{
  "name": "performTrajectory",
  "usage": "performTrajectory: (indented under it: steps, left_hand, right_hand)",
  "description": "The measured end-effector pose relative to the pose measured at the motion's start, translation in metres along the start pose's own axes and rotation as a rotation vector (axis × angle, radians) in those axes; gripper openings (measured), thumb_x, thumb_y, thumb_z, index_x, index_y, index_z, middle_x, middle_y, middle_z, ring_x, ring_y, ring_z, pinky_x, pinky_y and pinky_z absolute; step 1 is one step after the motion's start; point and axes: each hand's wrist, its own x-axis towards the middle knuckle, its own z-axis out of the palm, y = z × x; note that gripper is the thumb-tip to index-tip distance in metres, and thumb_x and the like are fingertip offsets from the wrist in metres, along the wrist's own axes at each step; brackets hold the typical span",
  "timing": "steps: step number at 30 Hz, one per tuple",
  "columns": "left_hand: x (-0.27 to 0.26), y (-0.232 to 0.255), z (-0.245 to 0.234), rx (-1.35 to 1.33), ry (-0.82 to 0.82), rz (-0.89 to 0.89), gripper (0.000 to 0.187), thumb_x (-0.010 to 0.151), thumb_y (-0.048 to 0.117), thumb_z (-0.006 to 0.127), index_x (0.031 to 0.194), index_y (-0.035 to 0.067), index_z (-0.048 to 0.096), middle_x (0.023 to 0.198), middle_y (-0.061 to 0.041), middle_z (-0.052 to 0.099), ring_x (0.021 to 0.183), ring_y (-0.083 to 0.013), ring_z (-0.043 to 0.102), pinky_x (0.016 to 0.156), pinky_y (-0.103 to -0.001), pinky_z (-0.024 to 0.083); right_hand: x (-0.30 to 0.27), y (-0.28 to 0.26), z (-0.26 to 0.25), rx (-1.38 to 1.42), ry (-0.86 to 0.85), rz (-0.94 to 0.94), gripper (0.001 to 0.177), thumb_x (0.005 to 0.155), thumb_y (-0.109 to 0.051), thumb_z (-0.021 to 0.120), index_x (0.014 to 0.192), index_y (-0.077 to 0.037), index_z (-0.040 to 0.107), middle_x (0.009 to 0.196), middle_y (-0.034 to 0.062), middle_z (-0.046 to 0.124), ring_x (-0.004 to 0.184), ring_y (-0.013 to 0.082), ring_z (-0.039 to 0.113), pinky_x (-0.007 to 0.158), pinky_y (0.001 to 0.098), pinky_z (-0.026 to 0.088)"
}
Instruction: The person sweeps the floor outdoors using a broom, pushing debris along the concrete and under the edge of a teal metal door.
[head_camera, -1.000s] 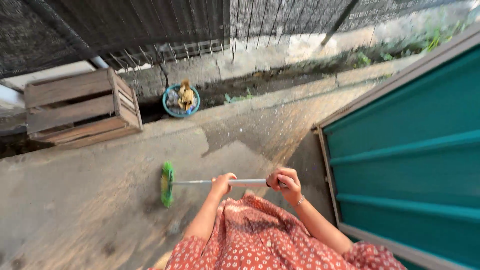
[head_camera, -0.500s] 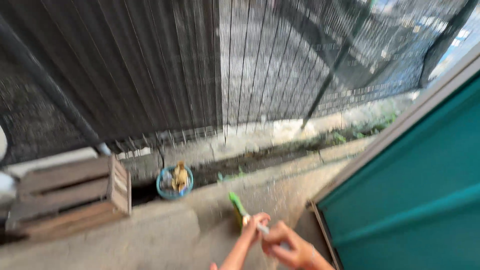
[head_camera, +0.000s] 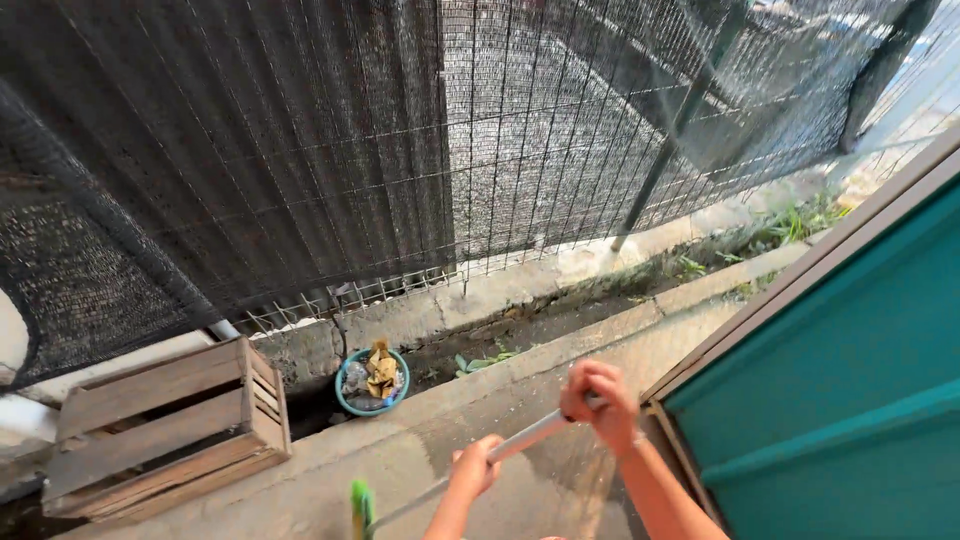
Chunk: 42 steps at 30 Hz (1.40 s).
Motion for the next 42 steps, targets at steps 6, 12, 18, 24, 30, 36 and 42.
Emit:
performTrajectory:
  steps: [6,12,18,24,30,36,42]
  left_hand:
    - [-0.057,-0.072,-0.052,-0.036,0.069,-0.232,0.035,0.076,0.013,0.065,0.106,0.031,0.069,0.076,-0.003,0.074,0.086,-0.0235,0.074,0.086,-0.043,0.049]
    - [-0.055,-0.086,-0.064,0.062,0.041,-0.209,0.033,0.078,0.012,0.066,0.105,0.031,0.073,0.089,-0.001,0.077,0.097,-0.0254,0.071,0.087,-0.049,0.045]
    - [-0.006,-0.058,-0.022,-0.038,-0.226,-0.099,0.046,0.079,0.008,0.06,0.116,0.03,0.075,0.098,-0.007,0.076,0.094,-0.023,0.072,0.091,-0.04,0.048]
    - [0.047,-0.019,0.015,-0.25,-0.127,0.123,0.042,0.08,0.003,0.063,0.112,0.026,0.076,0.091,-0.006,0.076,0.085,-0.02,0.071,0.089,-0.035,0.049]
    - [0.056,0.056,-0.016,-0.249,-0.07,0.185,0.021,0.093,0.013,0.066,0.109,0.022,0.075,0.073,-0.01,0.07,0.078,-0.0295,0.069,0.085,-0.042,0.047]
    - [0.05,0.072,-0.04,-0.073,-0.061,0.248,0.025,0.077,0.015,0.073,0.1,0.024,0.074,0.071,-0.008,0.073,0.075,-0.0303,0.071,0.088,-0.04,0.047]
    - [0.017,-0.052,-0.027,-0.001,-0.176,-0.166,0.041,0.074,0.012,0.071,0.11,0.032,0.071,0.079,-0.006,0.075,0.081,-0.0262,0.075,0.085,-0.039,0.056]
  right_hand:
    - [-0.01,0.121,0.05,0.068,0.086,0.192,0.024,0.093,-0.019,0.053,0.079,0.001,0.057,0.05,0.0061,0.047,0.042,0.0158,0.043,0.045,0.0339,0.036]
    - [-0.009,0.136,0.062,0.031,0.093,0.216,0.024,0.094,-0.016,0.051,0.079,0.002,0.057,0.053,0.0044,0.046,0.046,0.0148,0.043,0.046,0.0321,0.035]
    - [0.0,0.062,0.054,-0.198,0.001,0.148,0.03,0.095,-0.018,0.054,0.073,0.002,0.06,0.051,0.0039,0.048,0.047,0.0137,0.045,0.05,0.0323,0.037]
    - [0.001,-0.004,0.105,-0.705,-0.264,0.109,0.03,0.088,-0.023,0.061,0.071,0.001,0.065,0.059,0.0096,0.058,0.05,0.02,0.056,0.051,0.0344,0.042]
    - [0.004,-0.066,0.116,-0.694,-0.58,-0.009,0.031,0.099,-0.025,0.056,0.079,-0.002,0.062,0.069,0.0104,0.058,0.065,0.0293,0.061,0.064,0.04,0.045]
    - [0.0,-0.082,0.056,-0.24,-0.097,-0.114,0.037,0.096,-0.025,0.056,0.068,0.0,0.059,0.054,0.0035,0.052,0.047,0.0173,0.046,0.049,0.0355,0.037]
    - [-0.002,0.05,0.033,-0.382,0.114,0.227,0.04,0.091,-0.028,0.055,0.067,0.002,0.062,0.059,0.0076,0.059,0.05,0.0135,0.053,0.046,0.0312,0.04]
